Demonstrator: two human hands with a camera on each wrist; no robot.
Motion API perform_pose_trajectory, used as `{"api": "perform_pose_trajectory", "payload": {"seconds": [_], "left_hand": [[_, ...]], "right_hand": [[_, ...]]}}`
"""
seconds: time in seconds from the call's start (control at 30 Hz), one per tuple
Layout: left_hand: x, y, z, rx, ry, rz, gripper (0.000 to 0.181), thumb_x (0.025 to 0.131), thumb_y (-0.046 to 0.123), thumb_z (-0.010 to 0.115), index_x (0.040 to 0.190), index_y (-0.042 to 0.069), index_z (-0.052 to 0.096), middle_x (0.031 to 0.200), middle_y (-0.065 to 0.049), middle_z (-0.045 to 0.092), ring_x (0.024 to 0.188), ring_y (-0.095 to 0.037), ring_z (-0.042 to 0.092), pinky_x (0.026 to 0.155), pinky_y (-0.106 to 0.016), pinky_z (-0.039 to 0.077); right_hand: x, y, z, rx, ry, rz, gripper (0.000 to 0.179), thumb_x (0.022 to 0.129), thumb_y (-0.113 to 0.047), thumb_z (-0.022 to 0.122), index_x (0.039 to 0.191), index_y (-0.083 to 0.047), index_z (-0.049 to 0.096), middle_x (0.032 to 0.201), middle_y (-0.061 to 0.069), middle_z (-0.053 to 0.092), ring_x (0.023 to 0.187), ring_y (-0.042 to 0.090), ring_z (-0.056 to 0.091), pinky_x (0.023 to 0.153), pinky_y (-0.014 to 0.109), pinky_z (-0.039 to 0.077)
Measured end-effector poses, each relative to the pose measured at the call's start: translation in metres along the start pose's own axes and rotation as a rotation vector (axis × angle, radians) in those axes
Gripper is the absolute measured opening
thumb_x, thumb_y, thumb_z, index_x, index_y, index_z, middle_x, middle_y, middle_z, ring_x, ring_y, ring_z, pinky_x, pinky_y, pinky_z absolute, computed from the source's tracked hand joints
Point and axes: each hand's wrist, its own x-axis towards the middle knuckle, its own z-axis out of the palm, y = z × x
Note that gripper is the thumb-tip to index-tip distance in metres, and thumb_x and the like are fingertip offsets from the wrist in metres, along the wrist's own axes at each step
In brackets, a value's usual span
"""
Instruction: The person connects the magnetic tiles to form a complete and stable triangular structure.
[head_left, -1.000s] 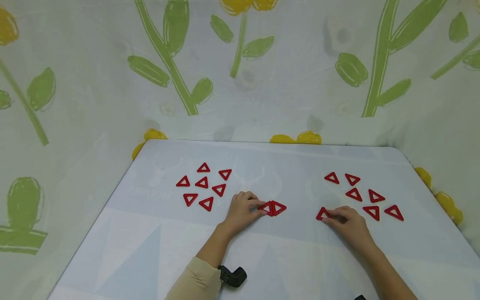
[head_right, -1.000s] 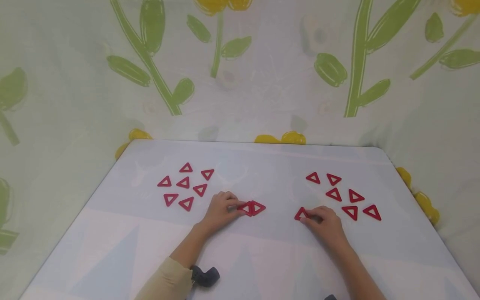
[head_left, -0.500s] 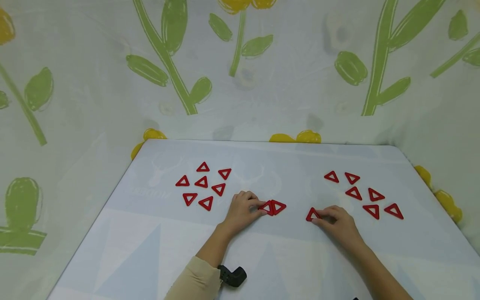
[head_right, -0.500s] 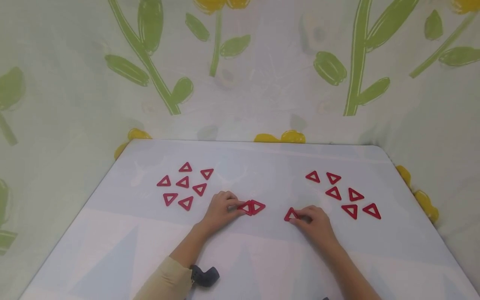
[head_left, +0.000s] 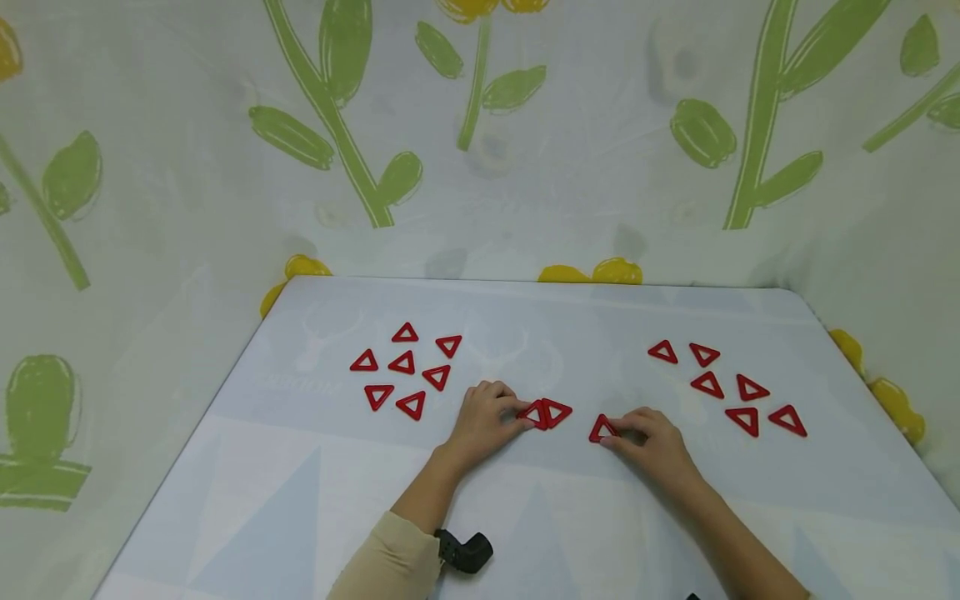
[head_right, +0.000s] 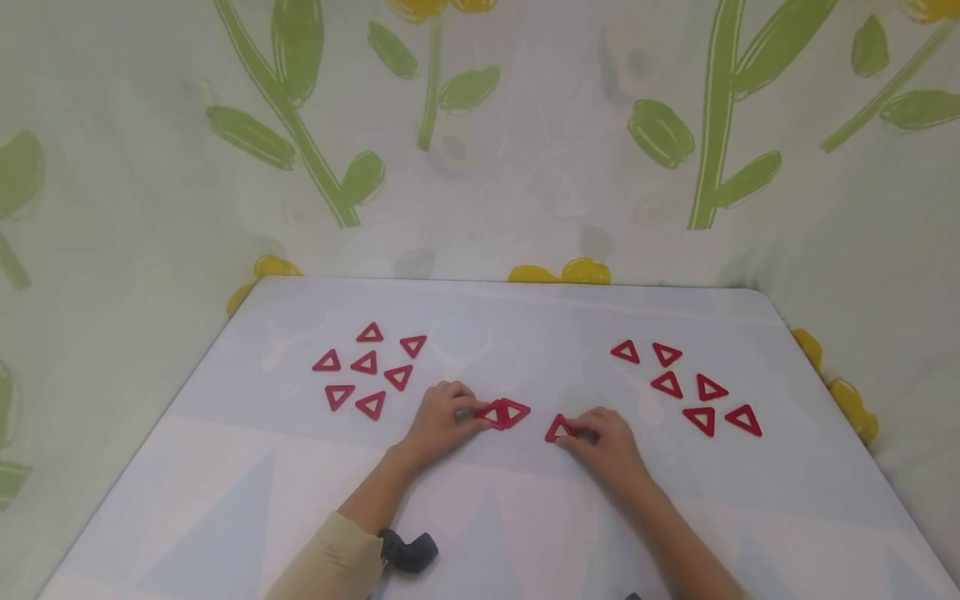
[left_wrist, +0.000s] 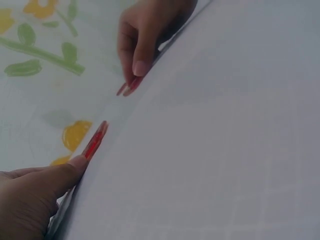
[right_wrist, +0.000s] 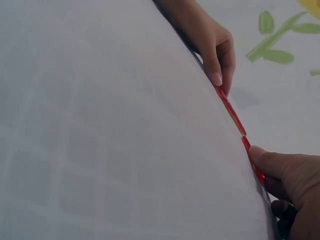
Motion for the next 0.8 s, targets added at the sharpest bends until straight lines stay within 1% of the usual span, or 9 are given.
{"api": "perform_pose_trajectory", "payload": {"seconds": [0.1, 0.33, 0.5, 0.57, 0.73, 0.8], "left_hand": [[0.000, 0.000, 0.001, -0.016, -0.004, 0.000, 0.024, 0.076, 0.028, 0.079, 0.098, 0.017, 0.076, 0.089, 0.003, 0.058, 0.086, -0.014, 0.051, 0.076, -0.033, 0.037], [-0.002, 0.001, 0.000, -0.020, -0.029, -0.018, 0.024, 0.078, 0.028, 0.077, 0.099, 0.018, 0.075, 0.090, 0.003, 0.058, 0.088, -0.015, 0.052, 0.079, -0.034, 0.038], [-0.003, 0.000, -0.001, 0.005, -0.033, -0.028, 0.024, 0.078, 0.030, 0.077, 0.099, 0.019, 0.075, 0.090, 0.004, 0.058, 0.088, -0.014, 0.052, 0.078, -0.032, 0.038], [-0.002, 0.000, -0.001, 0.008, -0.029, -0.032, 0.024, 0.078, 0.031, 0.077, 0.099, 0.019, 0.076, 0.089, 0.004, 0.058, 0.088, -0.014, 0.052, 0.078, -0.032, 0.038], [-0.001, 0.000, -0.001, 0.006, -0.026, -0.028, 0.025, 0.078, 0.033, 0.077, 0.099, 0.019, 0.076, 0.090, 0.004, 0.059, 0.087, -0.014, 0.051, 0.078, -0.032, 0.038], [0.000, 0.000, -0.001, 0.010, -0.029, -0.026, 0.025, 0.078, 0.033, 0.077, 0.098, 0.019, 0.076, 0.090, 0.005, 0.059, 0.087, -0.013, 0.051, 0.078, -0.032, 0.038]], "right_hand": [[-0.001, -0.003, 0.004, 0.006, 0.013, -0.004, 0.022, 0.075, -0.016, 0.080, 0.095, -0.008, 0.074, 0.090, 0.000, 0.062, 0.085, 0.014, 0.053, 0.068, 0.018, 0.048], [-0.002, -0.008, 0.016, 0.004, 0.065, -0.067, 0.023, 0.071, -0.012, 0.082, 0.092, -0.006, 0.075, 0.086, -0.001, 0.064, 0.080, 0.012, 0.052, 0.064, 0.019, 0.048], [0.000, -0.013, 0.026, -0.006, 0.087, -0.098, 0.025, 0.071, -0.016, 0.083, 0.093, -0.006, 0.076, 0.084, -0.002, 0.063, 0.078, 0.012, 0.052, 0.062, 0.020, 0.047], [0.002, -0.015, 0.029, -0.026, 0.101, -0.113, 0.025, 0.070, -0.017, 0.084, 0.092, -0.007, 0.076, 0.083, -0.003, 0.063, 0.076, 0.011, 0.051, 0.061, 0.020, 0.046], [0.005, -0.020, 0.034, -0.061, 0.170, -0.183, 0.026, 0.065, -0.014, 0.087, 0.087, -0.006, 0.076, 0.078, -0.003, 0.062, 0.070, 0.009, 0.049, 0.057, 0.021, 0.043], [0.006, -0.022, 0.035, -0.069, 0.193, -0.213, 0.027, 0.064, -0.013, 0.087, 0.087, -0.005, 0.076, 0.077, -0.002, 0.063, 0.070, 0.009, 0.049, 0.057, 0.021, 0.043]]}}
